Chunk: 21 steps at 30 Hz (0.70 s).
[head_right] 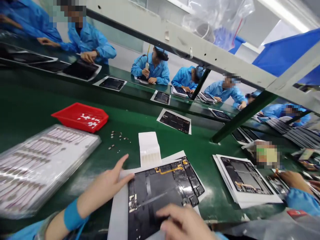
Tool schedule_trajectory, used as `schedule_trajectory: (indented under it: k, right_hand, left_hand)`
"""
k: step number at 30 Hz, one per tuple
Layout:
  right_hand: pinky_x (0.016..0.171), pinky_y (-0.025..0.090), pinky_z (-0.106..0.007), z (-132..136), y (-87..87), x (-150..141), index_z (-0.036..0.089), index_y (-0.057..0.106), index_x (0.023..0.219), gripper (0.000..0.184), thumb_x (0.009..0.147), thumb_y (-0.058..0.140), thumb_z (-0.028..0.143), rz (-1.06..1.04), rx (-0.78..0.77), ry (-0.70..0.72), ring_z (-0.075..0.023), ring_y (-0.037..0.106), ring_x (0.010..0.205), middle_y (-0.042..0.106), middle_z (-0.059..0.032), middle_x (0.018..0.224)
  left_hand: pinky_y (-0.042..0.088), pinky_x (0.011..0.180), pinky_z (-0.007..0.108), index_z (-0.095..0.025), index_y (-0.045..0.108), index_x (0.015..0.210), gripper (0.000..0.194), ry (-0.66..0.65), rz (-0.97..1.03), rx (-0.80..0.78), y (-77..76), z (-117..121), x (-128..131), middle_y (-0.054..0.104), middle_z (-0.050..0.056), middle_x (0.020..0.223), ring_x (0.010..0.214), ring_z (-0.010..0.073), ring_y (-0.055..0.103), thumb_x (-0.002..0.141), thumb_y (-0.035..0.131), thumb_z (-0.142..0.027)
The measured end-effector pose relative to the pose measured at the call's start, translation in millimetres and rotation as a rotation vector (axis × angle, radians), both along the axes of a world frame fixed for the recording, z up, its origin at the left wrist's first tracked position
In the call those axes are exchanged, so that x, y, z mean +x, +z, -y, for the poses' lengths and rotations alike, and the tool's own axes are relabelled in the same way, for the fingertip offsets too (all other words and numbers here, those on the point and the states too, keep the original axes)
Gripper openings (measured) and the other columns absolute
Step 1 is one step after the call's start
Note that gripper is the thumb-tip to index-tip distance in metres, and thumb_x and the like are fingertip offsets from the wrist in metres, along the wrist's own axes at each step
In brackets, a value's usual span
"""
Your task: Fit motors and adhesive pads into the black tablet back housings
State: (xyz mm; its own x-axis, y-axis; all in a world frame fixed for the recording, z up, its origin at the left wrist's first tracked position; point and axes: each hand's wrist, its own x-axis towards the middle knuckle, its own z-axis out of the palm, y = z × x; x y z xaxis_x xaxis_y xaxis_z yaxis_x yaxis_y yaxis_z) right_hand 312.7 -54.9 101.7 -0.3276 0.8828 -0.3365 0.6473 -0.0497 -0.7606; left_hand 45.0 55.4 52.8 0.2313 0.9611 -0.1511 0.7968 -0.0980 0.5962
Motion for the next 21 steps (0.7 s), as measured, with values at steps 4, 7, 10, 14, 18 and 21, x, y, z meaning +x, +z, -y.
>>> schedule_trajectory:
  k: [4,7,10,14,18,21]
  right_hand:
    - [0.065,0.044,-0.023,-74.2,7.5,3.6,0.021,0.063,0.086,0.018,0.09,0.05,0.032,0.1,0.277,-0.054,-0.0134,0.06,0.068,0.067,-0.001,0.077]
    - [0.072,0.045,-0.027,-135.7,-14.8,-2.2,0.022,0.057,0.094,0.014,0.081,0.058,0.019,0.101,0.346,-0.235,-0.0142,0.06,0.074,0.066,-0.0009,0.087]
    - [0.063,0.045,-0.025,-177.1,-42.4,-11.0,0.021,0.053,0.089,0.025,0.069,0.064,0.01,0.051,0.271,-0.253,-0.0121,0.057,0.062,0.062,0.003,0.074]
    - [0.047,0.044,-0.021,-194.6,-67.5,-18.4,0.023,0.043,0.083,0.022,0.072,0.058,0.014,-0.059,0.208,-0.256,-0.0087,0.05,0.046,0.051,0.009,0.061]
    - [0.042,0.045,-0.021,-192.5,-78.8,-18.3,0.024,0.035,0.082,0.016,0.078,0.051,0.022,-0.146,0.214,-0.257,-0.0086,0.05,0.043,0.047,0.0096,0.062]
    - [0.045,0.046,-0.022,-190.1,-76.9,-16.2,0.023,0.038,0.08,0.01,0.081,0.047,0.021,-0.125,0.252,-0.219,-0.0093,0.051,0.045,0.047,0.0087,0.06]
  left_hand:
    - [0.046,0.08,0.036,-0.017,0.058,0.112,0.028,-0.192,-0.193,0.428,18.3,-25.1,7.5,0.067,0.009,0.102,0.097,0.0263,0.062,0.094,0.045,-0.034]
    - [0.042,0.086,0.034,-0.018,0.061,0.102,0.017,-0.377,-0.166,0.488,18.1,-46.9,31.5,0.065,0.007,0.106,0.102,0.0237,0.057,0.091,0.052,-0.028]
    - [0.04,0.088,0.035,-0.017,0.06,0.104,0.018,-0.424,-0.145,0.495,9.0,-64.0,56.5,0.063,0.008,0.109,0.107,0.0252,0.054,0.088,0.057,-0.025]
    - [0.037,0.092,0.038,-0.015,0.056,0.112,0.031,-0.42,-0.105,0.485,-5.6,-81.4,72.3,0.061,0.01,0.116,0.113,0.0273,0.05,0.086,0.062,-0.03]
    - [0.037,0.092,0.037,-0.019,0.06,0.108,0.026,-0.406,-0.047,0.423,-15.9,-96.1,76.3,0.065,0.006,0.112,0.109,0.024,0.054,0.085,0.064,-0.032]
    - [0.038,0.089,0.036,-0.02,0.065,0.095,0.014,-0.386,-0.014,0.376,-18.7,-102.7,79.1,0.069,0.004,0.102,0.102,0.0226,0.058,0.085,0.063,-0.029]
